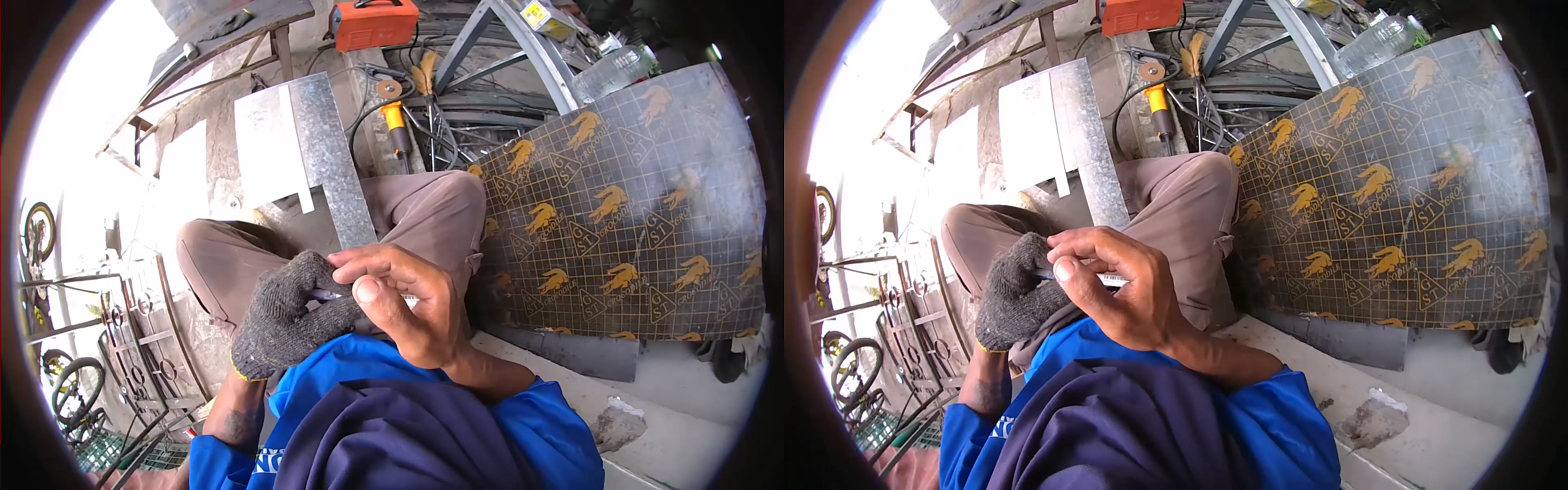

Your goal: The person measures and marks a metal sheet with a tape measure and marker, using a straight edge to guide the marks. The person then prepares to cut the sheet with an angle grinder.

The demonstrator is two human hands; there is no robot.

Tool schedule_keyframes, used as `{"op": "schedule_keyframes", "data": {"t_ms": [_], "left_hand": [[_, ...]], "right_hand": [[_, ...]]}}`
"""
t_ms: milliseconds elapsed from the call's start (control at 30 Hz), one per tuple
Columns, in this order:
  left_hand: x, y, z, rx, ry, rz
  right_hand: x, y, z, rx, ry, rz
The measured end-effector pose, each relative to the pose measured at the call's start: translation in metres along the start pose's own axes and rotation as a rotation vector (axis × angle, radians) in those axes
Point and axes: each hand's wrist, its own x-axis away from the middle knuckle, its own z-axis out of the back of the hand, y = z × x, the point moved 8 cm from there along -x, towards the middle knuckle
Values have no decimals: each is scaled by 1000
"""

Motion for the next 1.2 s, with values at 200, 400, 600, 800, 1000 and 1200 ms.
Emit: {"op": "schedule_keyframes", "data": {"t_ms": [200,400,600,800,1000,1200], "left_hand": [[-5,-13,5,-3,29,-72],[-4,-51,42,151,175,83],[-13,-77,77,342,396,95],[-88,-161,81,-62,214,273],[-102,-278,35,-614,-141,474],[-88,-317,-4,460,41,837]], "right_hand": [[-7,-5,-2,93,-41,92],[-23,35,-5,195,-239,-101],[-34,46,50,324,-67,-143],[-43,61,112,-9,227,-102],[-7,106,128,29,286,-244],[14,156,137,-109,356,-265]]}}
